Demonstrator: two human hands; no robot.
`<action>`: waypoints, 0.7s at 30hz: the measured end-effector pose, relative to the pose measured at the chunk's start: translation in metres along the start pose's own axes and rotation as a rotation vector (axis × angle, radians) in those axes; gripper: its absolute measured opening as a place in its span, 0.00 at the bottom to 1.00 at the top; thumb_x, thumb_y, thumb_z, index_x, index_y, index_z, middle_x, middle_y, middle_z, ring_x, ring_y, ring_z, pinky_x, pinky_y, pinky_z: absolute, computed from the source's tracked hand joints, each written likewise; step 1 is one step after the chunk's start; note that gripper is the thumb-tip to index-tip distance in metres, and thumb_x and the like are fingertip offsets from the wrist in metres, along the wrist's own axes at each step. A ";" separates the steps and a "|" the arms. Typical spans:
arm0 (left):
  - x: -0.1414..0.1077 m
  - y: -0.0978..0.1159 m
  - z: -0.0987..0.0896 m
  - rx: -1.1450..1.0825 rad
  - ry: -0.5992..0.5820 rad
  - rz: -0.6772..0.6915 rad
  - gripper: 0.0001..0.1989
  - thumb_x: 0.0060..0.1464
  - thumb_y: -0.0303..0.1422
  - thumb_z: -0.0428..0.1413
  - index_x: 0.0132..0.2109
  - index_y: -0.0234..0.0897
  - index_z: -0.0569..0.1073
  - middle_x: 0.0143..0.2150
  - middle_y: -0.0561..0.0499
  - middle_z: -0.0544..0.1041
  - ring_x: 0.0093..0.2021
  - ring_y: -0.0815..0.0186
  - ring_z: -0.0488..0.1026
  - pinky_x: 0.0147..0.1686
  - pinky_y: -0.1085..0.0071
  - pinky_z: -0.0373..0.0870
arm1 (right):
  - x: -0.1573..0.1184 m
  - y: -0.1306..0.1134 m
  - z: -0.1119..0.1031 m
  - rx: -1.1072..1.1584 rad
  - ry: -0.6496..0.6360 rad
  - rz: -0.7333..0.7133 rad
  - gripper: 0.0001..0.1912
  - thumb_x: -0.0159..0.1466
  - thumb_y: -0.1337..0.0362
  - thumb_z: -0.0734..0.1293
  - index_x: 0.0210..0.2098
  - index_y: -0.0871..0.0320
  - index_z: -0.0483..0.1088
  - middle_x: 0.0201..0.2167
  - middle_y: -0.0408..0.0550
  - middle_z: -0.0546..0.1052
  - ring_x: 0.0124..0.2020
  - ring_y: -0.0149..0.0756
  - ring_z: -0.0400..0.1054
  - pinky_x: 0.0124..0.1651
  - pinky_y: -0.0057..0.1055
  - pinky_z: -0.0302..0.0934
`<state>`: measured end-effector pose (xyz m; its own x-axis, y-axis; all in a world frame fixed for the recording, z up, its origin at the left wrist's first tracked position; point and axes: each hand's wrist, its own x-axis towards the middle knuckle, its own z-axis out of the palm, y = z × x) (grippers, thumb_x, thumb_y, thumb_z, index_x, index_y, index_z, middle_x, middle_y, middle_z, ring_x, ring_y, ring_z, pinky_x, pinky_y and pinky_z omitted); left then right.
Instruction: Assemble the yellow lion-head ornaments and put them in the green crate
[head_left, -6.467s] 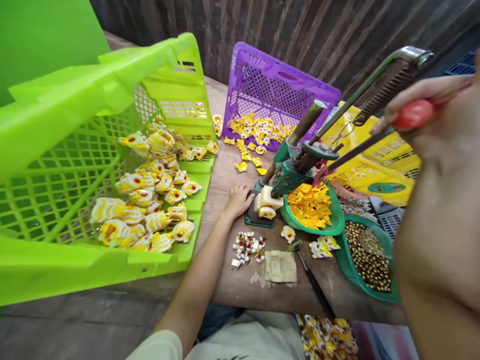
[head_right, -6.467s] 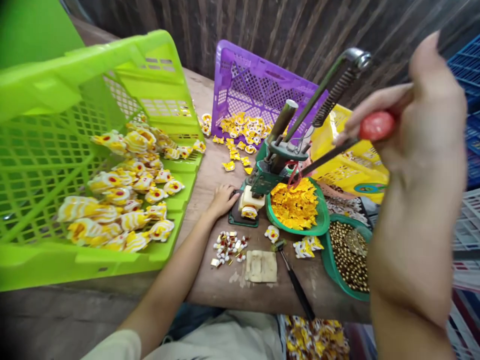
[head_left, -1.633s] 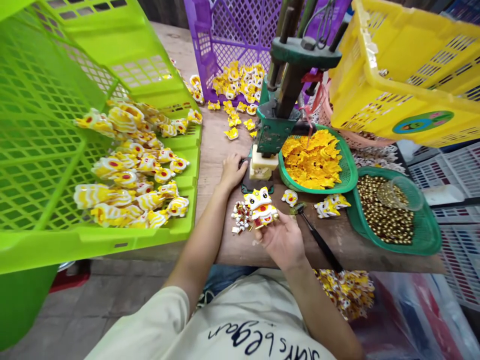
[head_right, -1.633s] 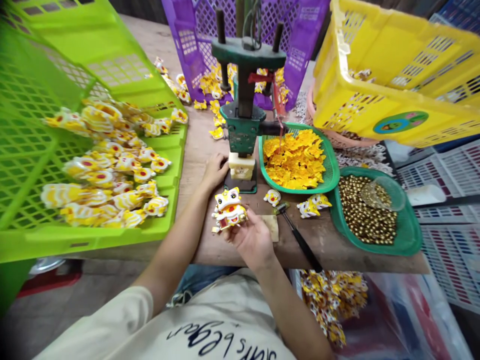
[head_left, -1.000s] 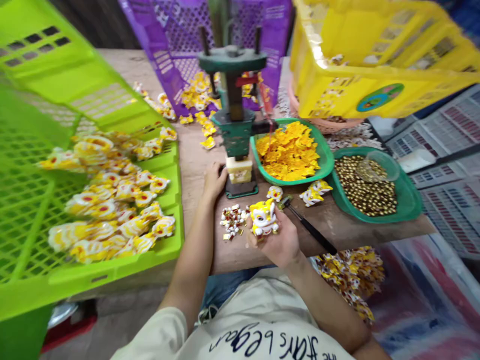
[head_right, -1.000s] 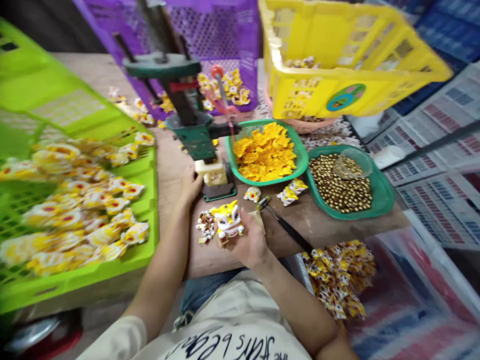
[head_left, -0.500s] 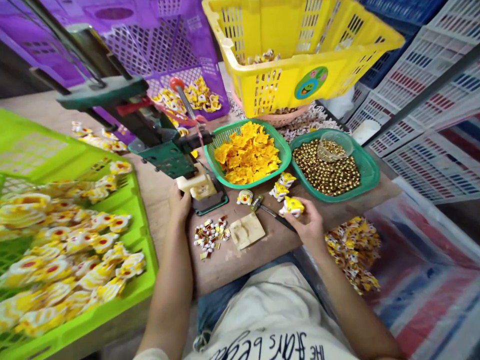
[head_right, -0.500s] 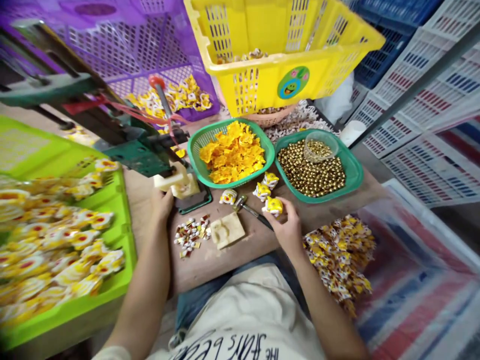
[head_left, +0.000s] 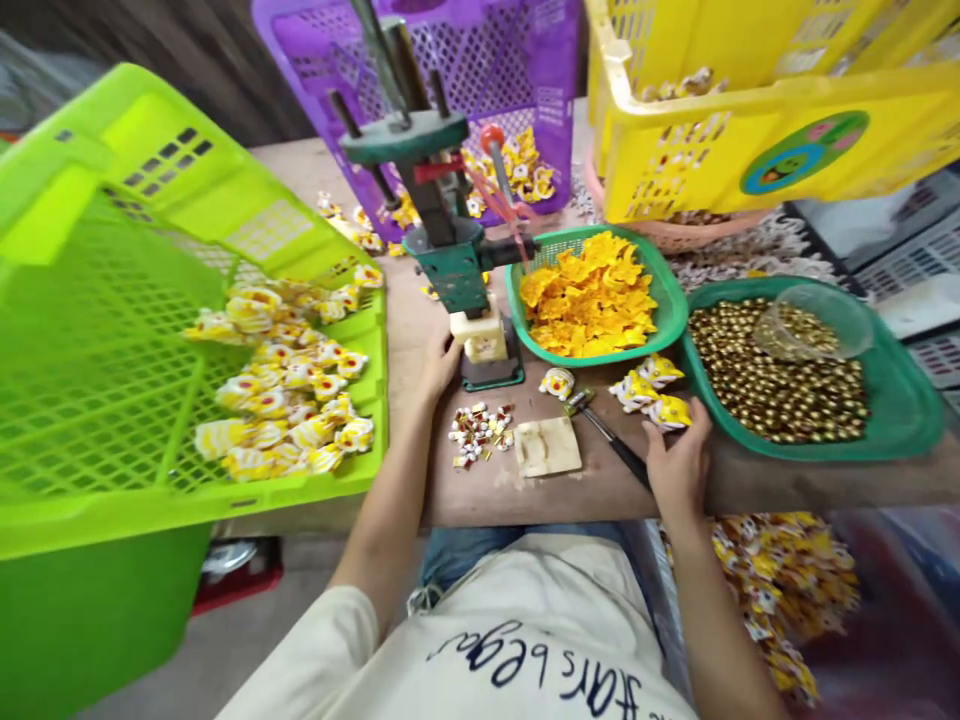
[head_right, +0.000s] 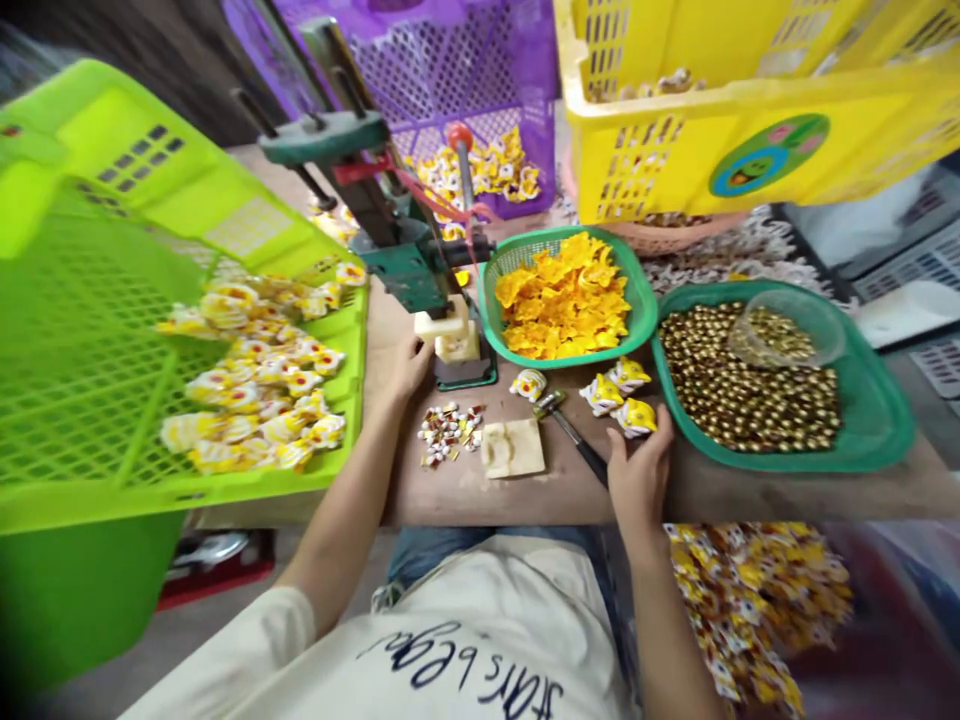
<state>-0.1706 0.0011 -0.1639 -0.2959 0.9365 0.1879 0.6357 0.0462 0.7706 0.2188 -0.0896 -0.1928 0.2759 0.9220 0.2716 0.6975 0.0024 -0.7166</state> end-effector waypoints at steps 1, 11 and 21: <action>-0.007 0.002 -0.006 0.033 0.014 0.015 0.14 0.60 0.32 0.49 0.49 0.33 0.73 0.49 0.43 0.78 0.51 0.60 0.72 0.53 0.66 0.68 | -0.004 -0.004 -0.005 -0.005 0.004 -0.031 0.38 0.64 0.51 0.64 0.66 0.62 0.50 0.63 0.66 0.61 0.62 0.53 0.61 0.61 0.51 0.58; -0.107 0.001 -0.060 0.737 0.293 -0.273 0.21 0.57 0.26 0.49 0.57 0.36 0.71 0.64 0.35 0.63 0.64 0.44 0.57 0.61 0.44 0.53 | -0.045 -0.126 -0.020 0.022 -0.138 -0.614 0.13 0.68 0.70 0.58 0.51 0.57 0.67 0.44 0.55 0.75 0.46 0.42 0.69 0.49 0.39 0.60; -0.135 0.000 -0.060 0.933 0.176 -0.369 0.20 0.58 0.25 0.45 0.54 0.35 0.73 0.65 0.36 0.63 0.61 0.45 0.61 0.57 0.49 0.59 | -0.057 -0.163 0.061 -0.377 -0.650 -0.812 0.12 0.64 0.73 0.65 0.46 0.56 0.73 0.51 0.56 0.74 0.51 0.47 0.63 0.50 0.44 0.50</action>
<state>-0.1741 -0.1459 -0.1525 -0.6387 0.7483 0.1791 0.7638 0.6447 0.0304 0.0485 -0.1184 -0.1304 -0.6781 0.7276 0.1043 0.7008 0.6828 -0.2067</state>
